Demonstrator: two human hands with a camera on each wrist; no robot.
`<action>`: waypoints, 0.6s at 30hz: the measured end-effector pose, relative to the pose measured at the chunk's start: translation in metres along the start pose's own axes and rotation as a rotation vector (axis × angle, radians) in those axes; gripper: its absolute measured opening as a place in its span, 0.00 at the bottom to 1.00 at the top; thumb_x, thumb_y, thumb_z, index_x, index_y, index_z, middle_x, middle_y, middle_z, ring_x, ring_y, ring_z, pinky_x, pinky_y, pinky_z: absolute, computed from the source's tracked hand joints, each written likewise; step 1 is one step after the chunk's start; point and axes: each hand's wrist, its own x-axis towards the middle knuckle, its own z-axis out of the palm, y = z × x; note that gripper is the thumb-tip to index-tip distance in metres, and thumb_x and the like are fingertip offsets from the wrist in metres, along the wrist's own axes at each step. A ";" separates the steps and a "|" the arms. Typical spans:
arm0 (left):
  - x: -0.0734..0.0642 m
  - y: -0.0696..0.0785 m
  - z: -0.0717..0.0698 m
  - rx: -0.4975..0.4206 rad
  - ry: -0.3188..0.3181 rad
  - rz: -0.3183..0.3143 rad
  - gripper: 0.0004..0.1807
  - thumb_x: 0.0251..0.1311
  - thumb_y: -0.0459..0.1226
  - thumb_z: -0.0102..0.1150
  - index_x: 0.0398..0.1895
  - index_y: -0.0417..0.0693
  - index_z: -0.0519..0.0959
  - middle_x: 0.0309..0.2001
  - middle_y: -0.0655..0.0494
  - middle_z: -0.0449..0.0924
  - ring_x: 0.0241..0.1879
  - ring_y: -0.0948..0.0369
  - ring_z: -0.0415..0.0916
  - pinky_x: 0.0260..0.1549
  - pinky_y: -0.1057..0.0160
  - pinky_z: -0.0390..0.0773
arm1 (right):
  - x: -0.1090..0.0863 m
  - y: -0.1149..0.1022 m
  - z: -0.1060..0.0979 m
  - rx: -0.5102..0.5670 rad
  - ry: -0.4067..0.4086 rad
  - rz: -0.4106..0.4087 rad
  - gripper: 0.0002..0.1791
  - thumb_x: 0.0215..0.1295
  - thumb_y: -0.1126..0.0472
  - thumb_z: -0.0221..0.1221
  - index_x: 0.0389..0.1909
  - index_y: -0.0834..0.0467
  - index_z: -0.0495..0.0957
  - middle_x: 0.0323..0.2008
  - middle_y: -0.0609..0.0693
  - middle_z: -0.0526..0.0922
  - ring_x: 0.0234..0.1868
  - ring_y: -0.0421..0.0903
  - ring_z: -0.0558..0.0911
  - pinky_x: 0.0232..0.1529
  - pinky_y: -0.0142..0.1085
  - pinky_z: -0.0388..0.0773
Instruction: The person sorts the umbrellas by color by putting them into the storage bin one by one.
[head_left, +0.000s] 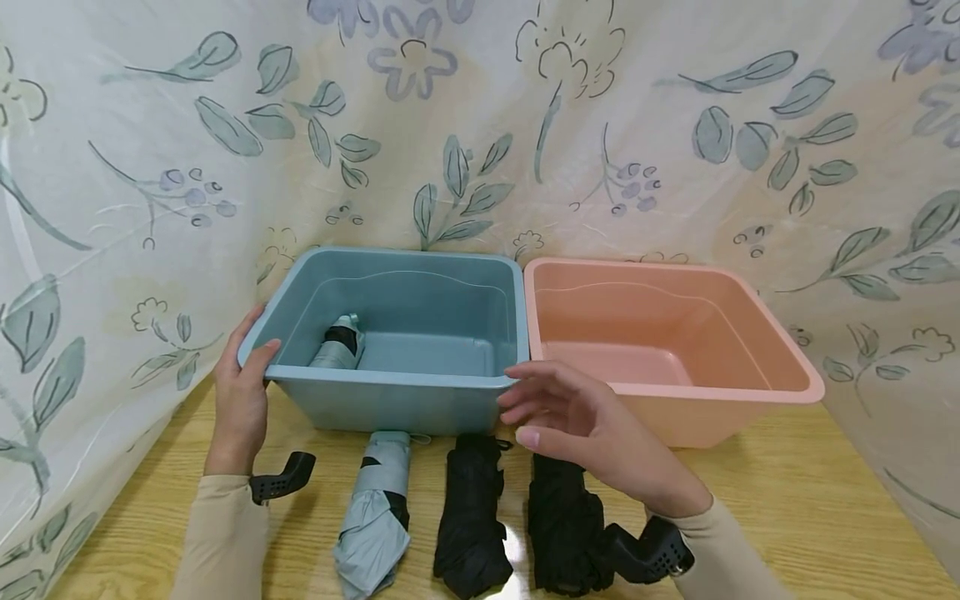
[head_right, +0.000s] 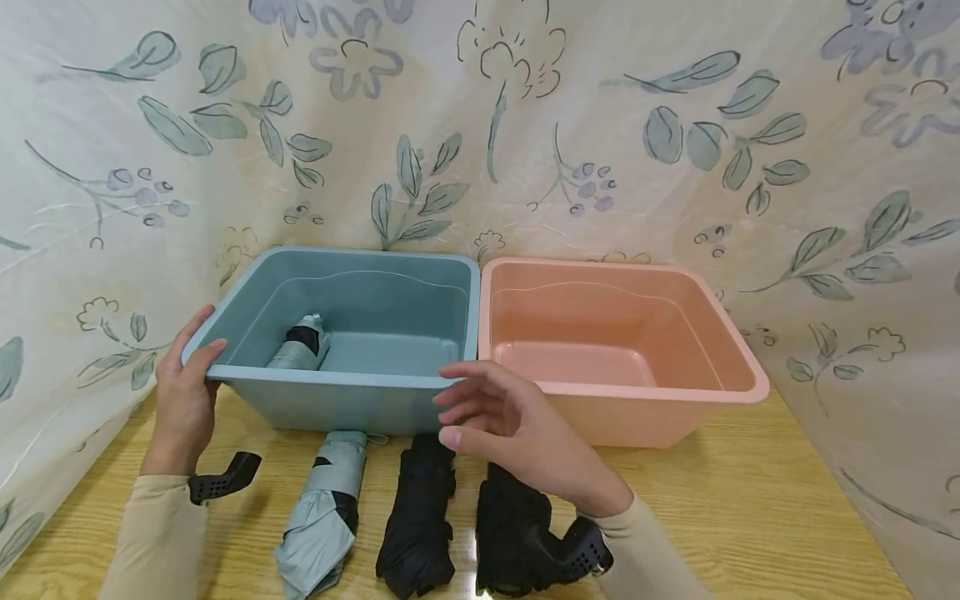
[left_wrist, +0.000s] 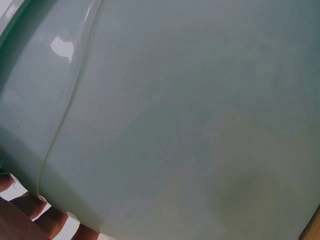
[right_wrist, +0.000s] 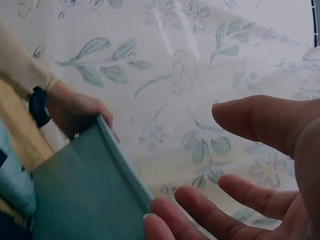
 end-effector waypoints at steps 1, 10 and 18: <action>0.000 0.000 0.000 0.001 -0.001 -0.001 0.29 0.77 0.42 0.43 0.79 0.65 0.59 0.77 0.53 0.52 0.72 0.49 0.52 0.70 0.40 0.50 | -0.006 0.005 -0.001 -0.024 0.012 -0.012 0.29 0.71 0.65 0.61 0.71 0.56 0.67 0.59 0.62 0.76 0.58 0.58 0.78 0.56 0.42 0.78; 0.000 0.000 -0.001 -0.014 -0.003 -0.004 0.29 0.77 0.42 0.44 0.80 0.64 0.58 0.77 0.53 0.53 0.71 0.50 0.53 0.70 0.44 0.52 | -0.043 0.053 -0.015 -0.104 0.096 0.021 0.26 0.71 0.67 0.61 0.68 0.58 0.70 0.59 0.63 0.76 0.55 0.58 0.79 0.54 0.39 0.78; 0.000 0.001 0.000 -0.015 0.001 -0.007 0.29 0.77 0.42 0.44 0.79 0.64 0.59 0.77 0.53 0.53 0.72 0.50 0.53 0.71 0.45 0.52 | -0.062 0.086 -0.025 -0.249 0.202 0.099 0.27 0.67 0.63 0.67 0.65 0.63 0.73 0.49 0.61 0.78 0.46 0.52 0.81 0.48 0.38 0.80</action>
